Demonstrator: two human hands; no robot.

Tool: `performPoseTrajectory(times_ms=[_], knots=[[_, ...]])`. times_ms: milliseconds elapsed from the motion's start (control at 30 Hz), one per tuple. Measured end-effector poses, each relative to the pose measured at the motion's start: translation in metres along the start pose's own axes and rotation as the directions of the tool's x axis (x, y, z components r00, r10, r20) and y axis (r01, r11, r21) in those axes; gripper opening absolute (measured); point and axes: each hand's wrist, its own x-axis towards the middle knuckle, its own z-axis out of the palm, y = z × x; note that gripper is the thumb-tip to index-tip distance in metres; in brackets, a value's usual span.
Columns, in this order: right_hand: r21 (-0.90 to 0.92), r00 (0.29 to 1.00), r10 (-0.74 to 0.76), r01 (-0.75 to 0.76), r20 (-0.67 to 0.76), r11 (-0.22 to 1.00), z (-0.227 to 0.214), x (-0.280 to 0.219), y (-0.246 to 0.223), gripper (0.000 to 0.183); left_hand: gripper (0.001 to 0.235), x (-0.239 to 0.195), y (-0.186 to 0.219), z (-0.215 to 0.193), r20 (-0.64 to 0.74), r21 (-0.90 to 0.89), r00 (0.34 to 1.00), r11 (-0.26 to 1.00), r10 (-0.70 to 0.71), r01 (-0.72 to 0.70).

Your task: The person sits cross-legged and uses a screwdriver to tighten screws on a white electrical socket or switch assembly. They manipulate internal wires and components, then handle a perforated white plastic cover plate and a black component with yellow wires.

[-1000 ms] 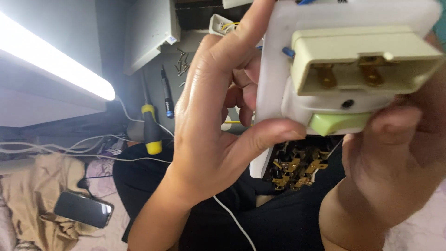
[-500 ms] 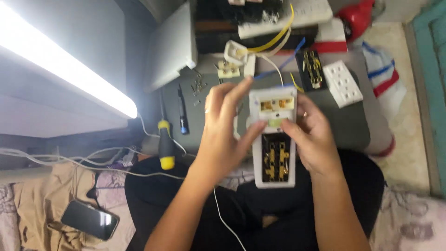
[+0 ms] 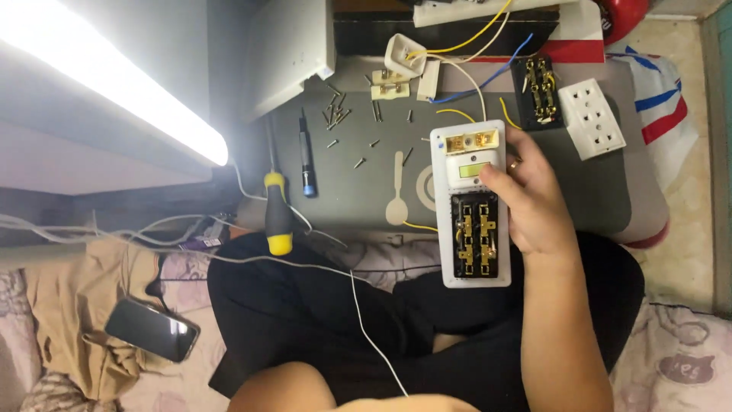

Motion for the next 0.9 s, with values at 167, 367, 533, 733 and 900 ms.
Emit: performPoseTrajectory(times_ms=[167,367,533,733,900], knots=[[0.027,0.999,0.030,-0.029,-0.027,0.999,-0.012,0.006,0.013,0.059,0.006,0.012,-0.052,0.031,-0.096,0.013,0.994,0.999,-0.047,0.049],[0.051,0.999,0.034,-0.033,-0.013,0.998,-0.019,0.005,0.018,0.062,0.008,0.029,-0.131,0.090,-0.139,0.134,0.980,0.978,-0.144,0.163],[0.009,1.000,0.016,-0.016,0.015,1.000,-0.025,0.002,-0.002,0.066,0.013,0.049,-0.176,0.136,-0.038,0.412,0.920,0.832,-0.391,0.371],[0.023,1.000,-0.004,0.003,0.019,1.000,-0.035,0.000,-0.010,0.067,0.016,0.052,-0.186,0.139,-0.081,0.612,0.898,0.690,-0.433,0.387],[0.038,0.997,-0.065,0.064,0.036,0.997,-0.034,0.000,-0.001,0.061,0.020,0.051,-0.200,0.152,-0.054,0.683,0.915,0.654,-0.401,0.326]])
